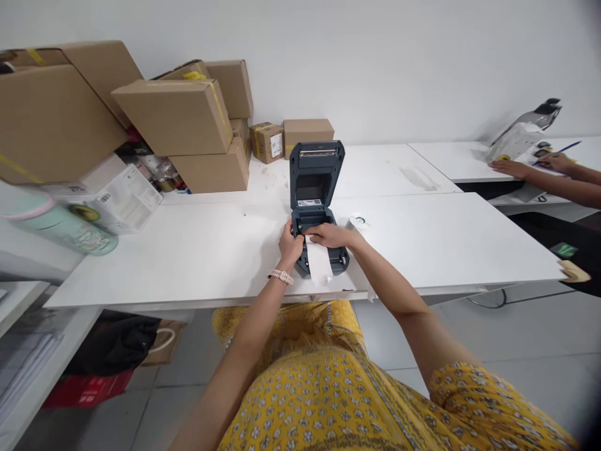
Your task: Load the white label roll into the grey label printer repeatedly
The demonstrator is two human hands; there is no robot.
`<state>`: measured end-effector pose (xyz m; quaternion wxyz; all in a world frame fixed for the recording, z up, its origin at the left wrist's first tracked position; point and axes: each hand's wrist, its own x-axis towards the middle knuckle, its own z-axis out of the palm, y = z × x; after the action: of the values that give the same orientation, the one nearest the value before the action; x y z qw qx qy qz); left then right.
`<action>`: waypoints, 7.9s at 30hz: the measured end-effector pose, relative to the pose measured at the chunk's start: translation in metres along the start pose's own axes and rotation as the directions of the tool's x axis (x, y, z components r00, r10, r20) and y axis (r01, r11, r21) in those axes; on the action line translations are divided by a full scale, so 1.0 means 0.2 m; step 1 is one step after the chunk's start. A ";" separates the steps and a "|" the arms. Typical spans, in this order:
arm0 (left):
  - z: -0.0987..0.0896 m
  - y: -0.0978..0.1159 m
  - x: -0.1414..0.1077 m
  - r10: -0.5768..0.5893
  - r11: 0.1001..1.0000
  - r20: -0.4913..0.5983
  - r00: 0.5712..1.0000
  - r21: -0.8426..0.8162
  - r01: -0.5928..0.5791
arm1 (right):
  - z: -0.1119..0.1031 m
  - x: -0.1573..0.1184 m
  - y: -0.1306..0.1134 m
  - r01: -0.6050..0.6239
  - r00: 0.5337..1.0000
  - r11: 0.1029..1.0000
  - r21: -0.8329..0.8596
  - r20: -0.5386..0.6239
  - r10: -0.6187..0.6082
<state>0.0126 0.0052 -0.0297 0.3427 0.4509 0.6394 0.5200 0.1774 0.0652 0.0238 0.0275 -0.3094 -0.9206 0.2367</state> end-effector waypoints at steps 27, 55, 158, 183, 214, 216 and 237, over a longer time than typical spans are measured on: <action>0.01 -0.04 0.00 0.029 0.966 0.097 0.995 -0.259 -0.003 | 0.03 -0.17 -0.06 0.046 0.996 0.992 0.119 -0.078 -0.037; -0.03 0.01 -0.21 -0.058 0.946 0.181 0.982 -0.305 0.112 | 0.13 -0.18 -0.01 0.051 0.982 0.996 -0.069 -0.180 -0.063; 0.01 0.08 -0.75 -0.294 0.833 0.634 0.715 -0.196 0.517 | 0.25 -0.35 -0.16 0.163 0.620 0.925 0.343 -0.765 0.174; -0.23 0.01 -0.57 0.056 0.994 0.014 0.998 -0.092 -0.055 | 0.14 -0.34 -0.31 0.104 0.694 0.370 0.923 -0.334 0.638; -0.18 0.11 -0.18 -0.020 0.988 0.021 1.000 -0.151 0.023 | -0.60 0.22 0.06 -0.005 0.505 0.901 0.434 -0.777 0.377; -0.19 0.06 -0.22 -0.048 0.989 0.062 0.997 -0.136 0.057 | -0.57 0.17 0.08 0.001 0.472 0.931 0.364 -0.821 0.321; -0.12 0.26 -0.01 -0.100 0.861 0.204 0.974 0.509 -0.018 | -0.02 -0.06 -0.12 -0.197 0.975 0.931 -0.306 -0.162 0.153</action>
<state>0.0031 -0.0030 0.0263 0.2928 0.5669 0.7203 0.2720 0.1755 0.0436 0.0398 0.0179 -0.4060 -0.9115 0.0641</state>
